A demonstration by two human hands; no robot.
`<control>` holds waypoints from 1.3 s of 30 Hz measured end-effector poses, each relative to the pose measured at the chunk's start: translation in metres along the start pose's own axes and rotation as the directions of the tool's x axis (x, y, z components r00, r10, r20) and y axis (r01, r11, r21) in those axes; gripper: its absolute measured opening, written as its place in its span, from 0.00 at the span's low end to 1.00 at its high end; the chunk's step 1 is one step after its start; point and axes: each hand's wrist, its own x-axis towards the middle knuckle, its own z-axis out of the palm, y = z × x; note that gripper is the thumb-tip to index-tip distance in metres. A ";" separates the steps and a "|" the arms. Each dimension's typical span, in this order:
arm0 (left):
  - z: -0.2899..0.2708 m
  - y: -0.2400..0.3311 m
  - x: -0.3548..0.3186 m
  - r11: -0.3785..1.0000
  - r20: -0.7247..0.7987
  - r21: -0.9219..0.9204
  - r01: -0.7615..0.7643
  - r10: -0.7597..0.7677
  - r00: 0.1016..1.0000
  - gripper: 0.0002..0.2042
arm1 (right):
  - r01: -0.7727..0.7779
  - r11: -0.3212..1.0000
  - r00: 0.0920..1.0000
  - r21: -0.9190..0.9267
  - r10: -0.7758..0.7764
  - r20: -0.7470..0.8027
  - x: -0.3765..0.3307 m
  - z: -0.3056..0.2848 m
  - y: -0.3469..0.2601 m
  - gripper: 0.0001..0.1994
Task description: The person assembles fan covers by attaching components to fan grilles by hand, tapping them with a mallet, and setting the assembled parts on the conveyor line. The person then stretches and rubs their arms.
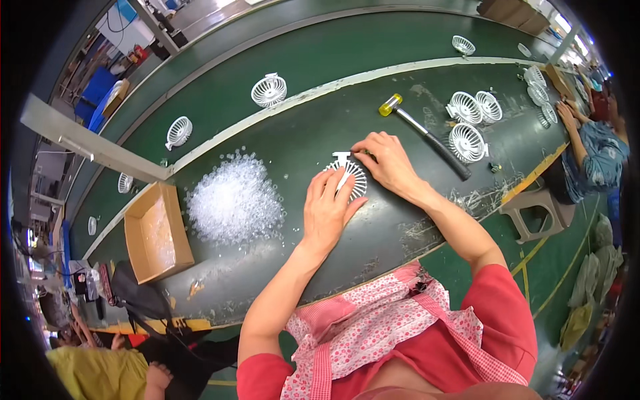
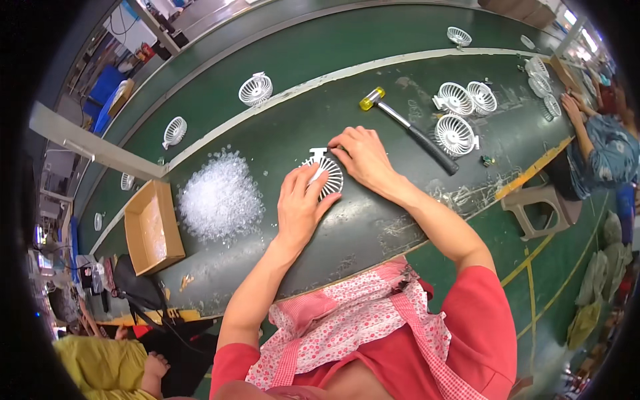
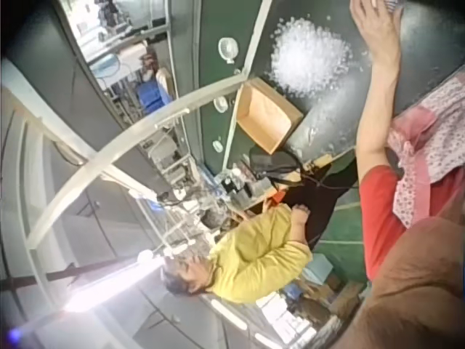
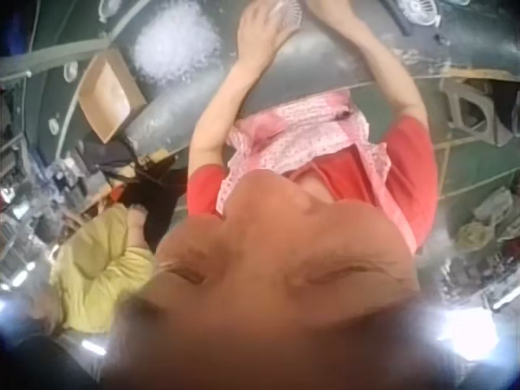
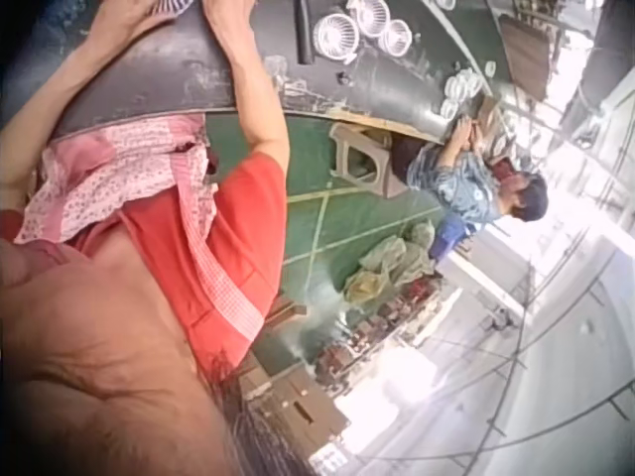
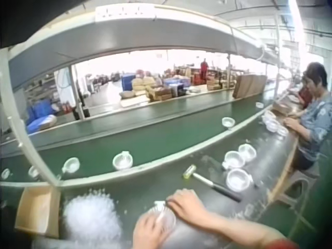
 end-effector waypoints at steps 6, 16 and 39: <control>0.002 0.008 -0.003 0.999 0.047 -0.038 0.008 -0.006 0.999 0.22 | 0.008 1.000 1.000 -0.003 -0.008 -0.014 -0.010 -0.008 -0.001 0.04; -0.001 0.004 -0.002 1.000 0.045 -0.026 0.015 -0.014 0.999 0.21 | 0.031 1.000 0.999 0.002 -0.031 -0.012 -0.001 0.003 0.000 0.03; -0.004 0.004 -0.009 0.998 -0.041 0.061 -0.033 0.036 0.998 0.22 | -0.185 0.967 0.980 -0.175 0.194 0.040 -0.012 -0.067 0.036 0.14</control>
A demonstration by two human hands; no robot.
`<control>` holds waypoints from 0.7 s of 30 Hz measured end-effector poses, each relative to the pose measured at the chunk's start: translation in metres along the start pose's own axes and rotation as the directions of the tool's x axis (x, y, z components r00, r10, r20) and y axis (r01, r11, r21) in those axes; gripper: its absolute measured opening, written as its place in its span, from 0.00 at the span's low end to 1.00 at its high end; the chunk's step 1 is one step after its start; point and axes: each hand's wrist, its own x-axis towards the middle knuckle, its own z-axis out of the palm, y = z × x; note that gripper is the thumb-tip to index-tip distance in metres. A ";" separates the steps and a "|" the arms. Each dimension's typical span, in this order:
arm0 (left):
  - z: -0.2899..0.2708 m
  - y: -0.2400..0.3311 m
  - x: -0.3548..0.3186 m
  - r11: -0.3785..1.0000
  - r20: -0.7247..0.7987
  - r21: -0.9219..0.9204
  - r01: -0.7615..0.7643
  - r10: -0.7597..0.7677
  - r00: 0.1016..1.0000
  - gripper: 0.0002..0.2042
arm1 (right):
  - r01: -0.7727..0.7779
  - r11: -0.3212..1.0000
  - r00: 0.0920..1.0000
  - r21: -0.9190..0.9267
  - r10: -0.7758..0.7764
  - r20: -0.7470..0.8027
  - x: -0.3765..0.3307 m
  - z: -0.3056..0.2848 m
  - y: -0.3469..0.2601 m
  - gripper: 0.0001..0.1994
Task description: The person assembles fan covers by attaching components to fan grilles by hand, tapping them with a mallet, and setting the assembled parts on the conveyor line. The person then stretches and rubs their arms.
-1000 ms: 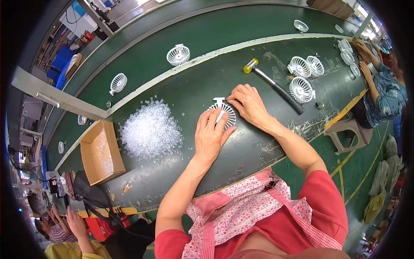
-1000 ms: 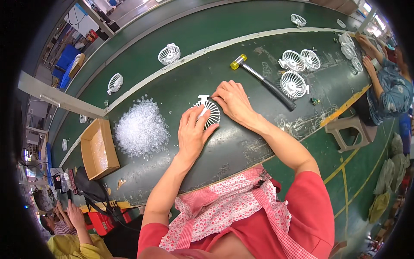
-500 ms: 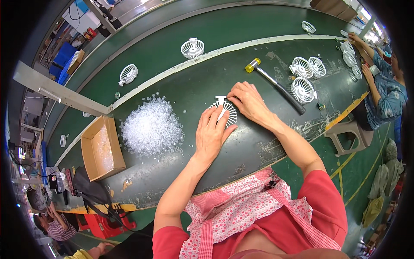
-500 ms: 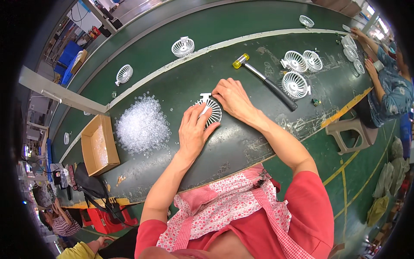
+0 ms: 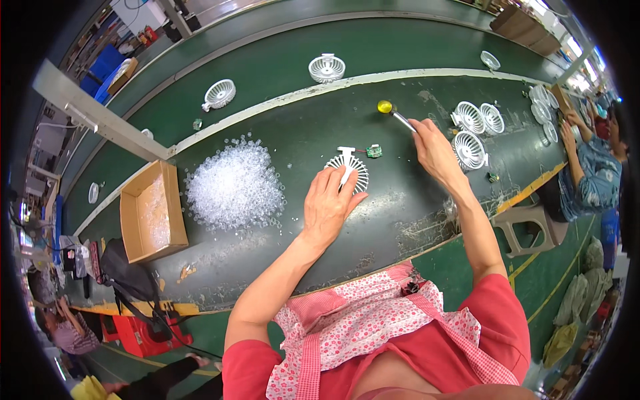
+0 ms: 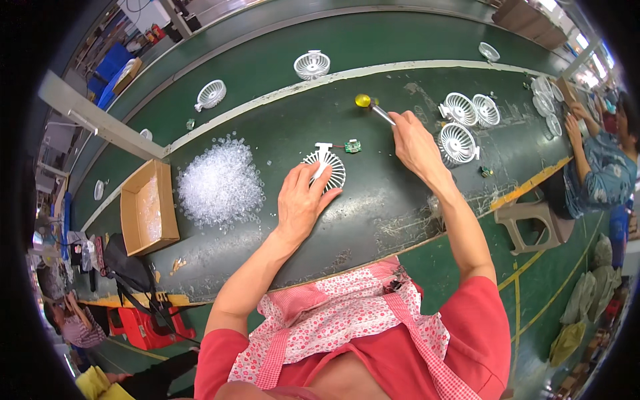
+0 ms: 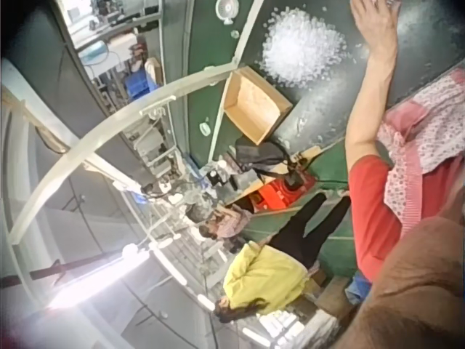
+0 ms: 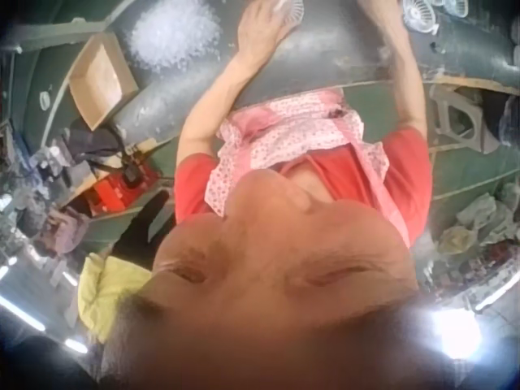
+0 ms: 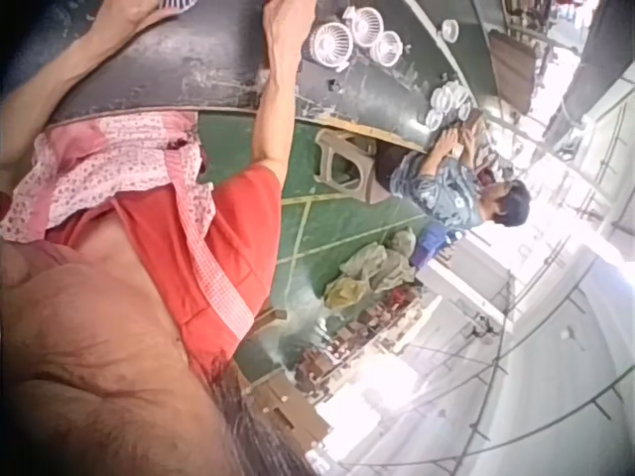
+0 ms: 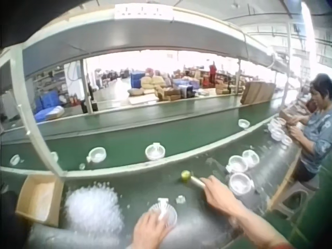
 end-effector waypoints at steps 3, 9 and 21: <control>0.000 0.004 0.003 1.000 -0.021 -0.002 0.000 0.000 1.000 0.21 | 0.102 0.971 0.991 0.217 -0.080 -0.107 0.000 -0.033 -0.050 0.14; 0.005 0.004 0.009 0.999 -0.025 0.042 -0.024 0.025 0.999 0.20 | 0.192 0.971 0.977 0.141 -0.203 0.066 -0.020 -0.012 -0.064 0.14; -0.010 -0.035 0.002 0.929 -0.163 0.327 0.172 -0.123 0.979 0.15 | 0.188 0.979 0.982 0.074 -0.188 -0.009 0.007 0.009 -0.027 0.16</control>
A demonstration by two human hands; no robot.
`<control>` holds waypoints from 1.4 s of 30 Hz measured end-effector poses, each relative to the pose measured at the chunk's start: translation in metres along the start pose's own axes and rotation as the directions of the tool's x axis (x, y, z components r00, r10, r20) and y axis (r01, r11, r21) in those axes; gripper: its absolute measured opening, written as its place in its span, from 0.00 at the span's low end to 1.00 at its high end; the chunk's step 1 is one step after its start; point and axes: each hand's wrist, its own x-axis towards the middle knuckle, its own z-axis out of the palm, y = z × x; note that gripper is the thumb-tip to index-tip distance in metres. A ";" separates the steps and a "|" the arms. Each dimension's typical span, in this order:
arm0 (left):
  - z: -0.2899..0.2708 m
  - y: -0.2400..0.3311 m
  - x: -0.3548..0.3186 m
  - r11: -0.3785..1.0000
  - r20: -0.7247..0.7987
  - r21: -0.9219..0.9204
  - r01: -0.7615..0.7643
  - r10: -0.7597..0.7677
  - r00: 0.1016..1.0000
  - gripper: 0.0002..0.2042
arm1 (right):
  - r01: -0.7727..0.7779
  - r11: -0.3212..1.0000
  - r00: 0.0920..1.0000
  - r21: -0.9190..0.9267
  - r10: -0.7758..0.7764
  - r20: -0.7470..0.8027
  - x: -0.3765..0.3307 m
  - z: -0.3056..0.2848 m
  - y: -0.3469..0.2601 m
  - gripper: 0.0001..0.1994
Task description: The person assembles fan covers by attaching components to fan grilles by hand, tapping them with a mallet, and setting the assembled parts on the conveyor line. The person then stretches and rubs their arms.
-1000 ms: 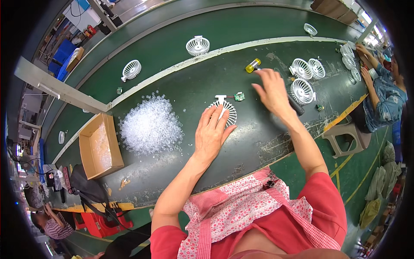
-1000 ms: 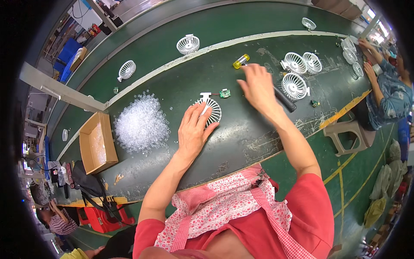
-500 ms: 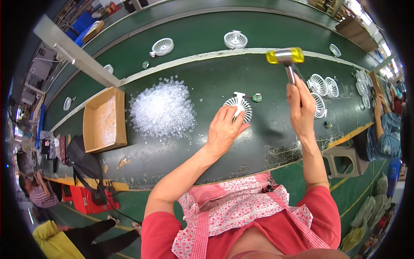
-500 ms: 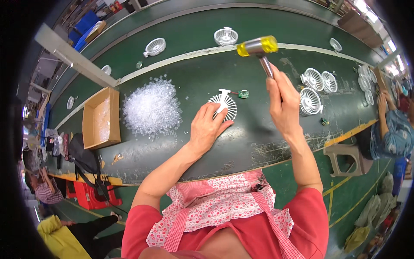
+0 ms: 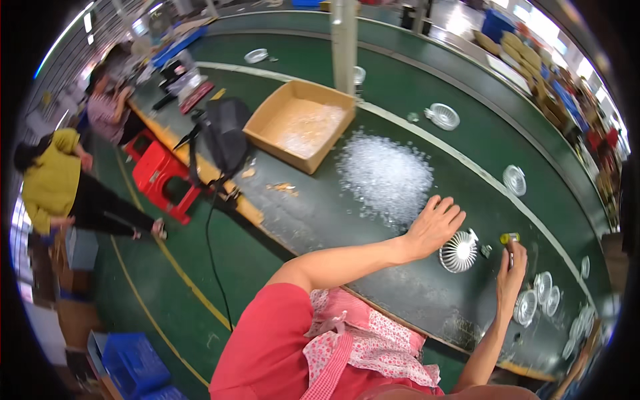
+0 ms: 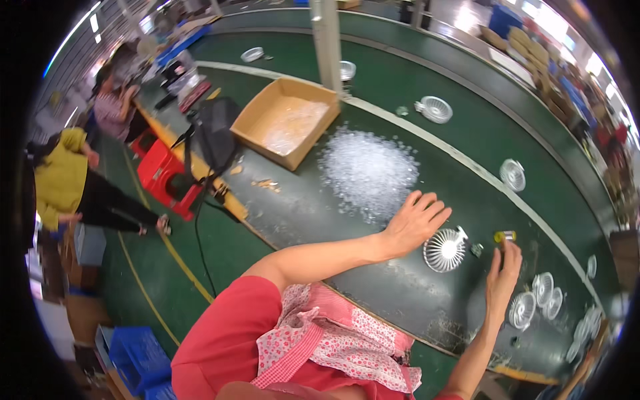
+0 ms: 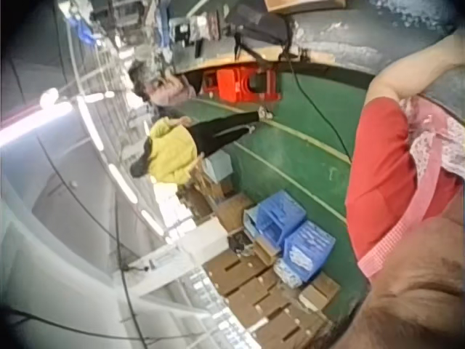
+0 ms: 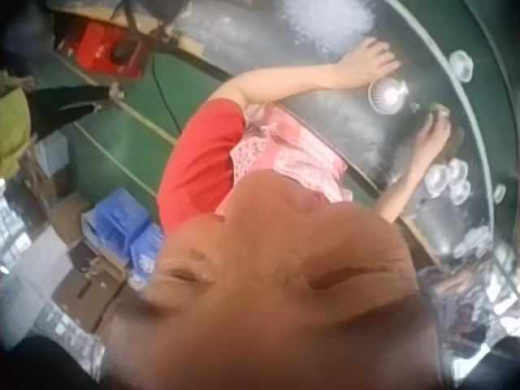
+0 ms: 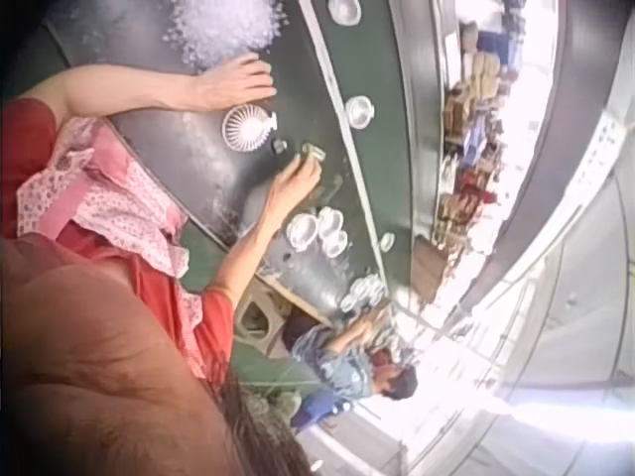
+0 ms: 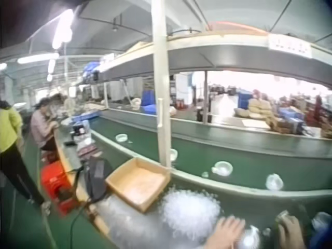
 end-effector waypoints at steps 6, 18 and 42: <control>0.003 -0.021 -0.002 0.959 0.127 0.270 0.086 -0.124 0.984 0.06 | 0.079 0.986 0.924 0.145 -0.127 0.360 0.028 0.027 -0.037 0.12; 0.010 -0.028 0.002 0.981 0.158 0.160 0.113 -0.139 0.978 0.03 | -0.014 0.980 0.965 0.201 -0.039 0.259 0.021 0.052 -0.030 0.07; 0.002 -0.010 0.010 -0.557 0.776 -0.601 0.573 -0.236 0.585 0.15 | -0.007 0.809 0.995 0.588 0.062 -0.074 -0.002 0.053 -0.076 0.07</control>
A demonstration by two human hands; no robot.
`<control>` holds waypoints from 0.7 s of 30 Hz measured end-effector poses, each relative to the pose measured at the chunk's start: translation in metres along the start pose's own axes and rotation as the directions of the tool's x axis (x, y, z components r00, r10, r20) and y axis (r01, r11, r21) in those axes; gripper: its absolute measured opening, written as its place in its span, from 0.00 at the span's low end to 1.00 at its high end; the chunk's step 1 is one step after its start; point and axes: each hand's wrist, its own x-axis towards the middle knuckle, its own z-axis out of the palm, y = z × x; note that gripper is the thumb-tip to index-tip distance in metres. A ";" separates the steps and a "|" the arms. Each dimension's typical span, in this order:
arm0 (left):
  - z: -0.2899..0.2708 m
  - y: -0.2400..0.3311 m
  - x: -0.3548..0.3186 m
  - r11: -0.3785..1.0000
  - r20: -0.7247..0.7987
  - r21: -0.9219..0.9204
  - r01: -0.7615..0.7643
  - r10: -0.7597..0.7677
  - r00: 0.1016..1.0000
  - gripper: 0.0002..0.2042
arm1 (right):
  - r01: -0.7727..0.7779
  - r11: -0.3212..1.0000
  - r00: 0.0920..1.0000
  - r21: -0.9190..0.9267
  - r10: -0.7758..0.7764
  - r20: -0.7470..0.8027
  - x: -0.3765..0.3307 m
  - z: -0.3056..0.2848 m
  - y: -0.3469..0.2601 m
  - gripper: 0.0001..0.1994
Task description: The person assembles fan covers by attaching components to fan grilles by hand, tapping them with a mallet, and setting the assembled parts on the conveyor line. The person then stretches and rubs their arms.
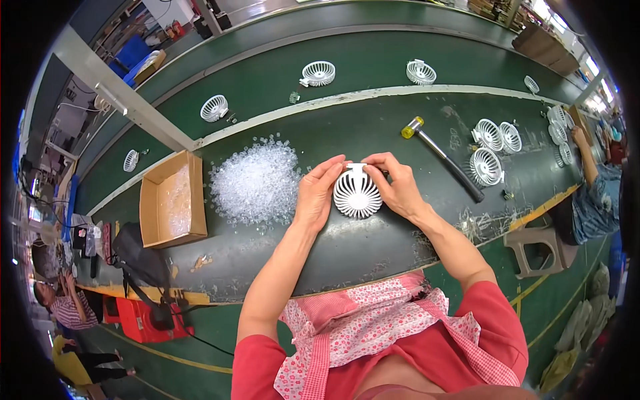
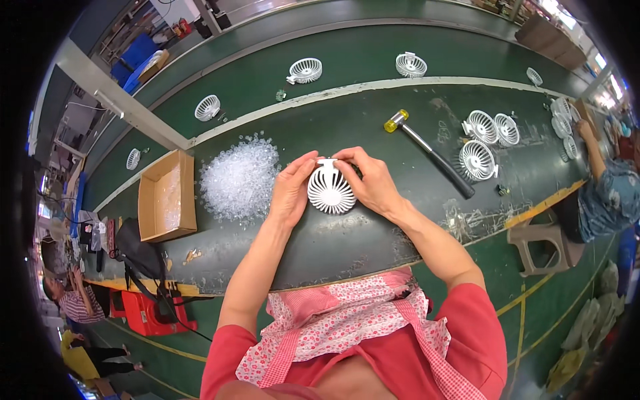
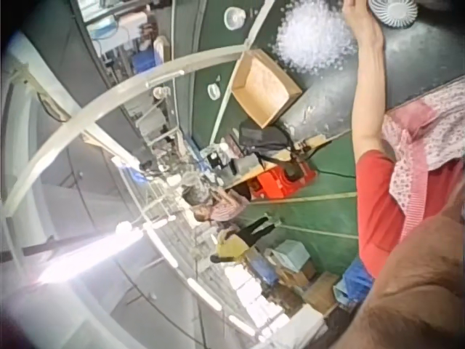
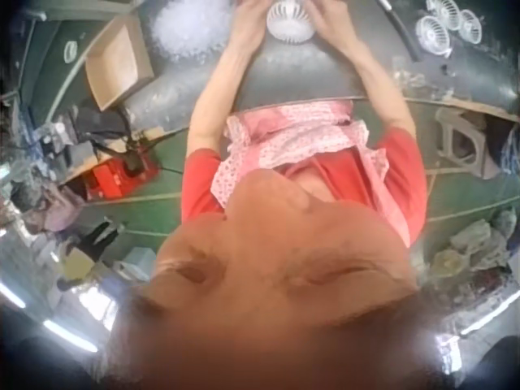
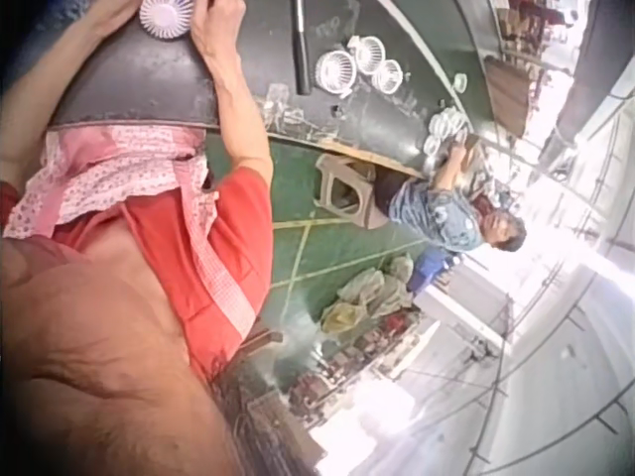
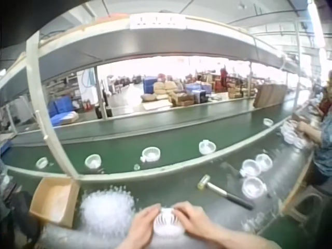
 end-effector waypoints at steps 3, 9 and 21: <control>0.001 0.001 -0.004 1.000 -0.021 0.013 -0.006 0.006 1.000 0.15 | -0.007 1.000 1.000 -0.006 0.008 0.016 -0.001 0.003 -0.002 0.08; 0.011 -0.003 -0.006 0.989 -0.041 0.141 -0.044 0.050 0.998 0.15 | -0.082 0.995 0.996 -0.052 0.083 0.028 0.000 -0.003 0.001 0.08; -0.005 -0.002 -0.005 0.849 0.054 0.492 -0.194 0.192 0.980 0.07 | -0.474 0.857 0.858 0.202 0.399 0.324 0.014 -0.008 0.005 0.07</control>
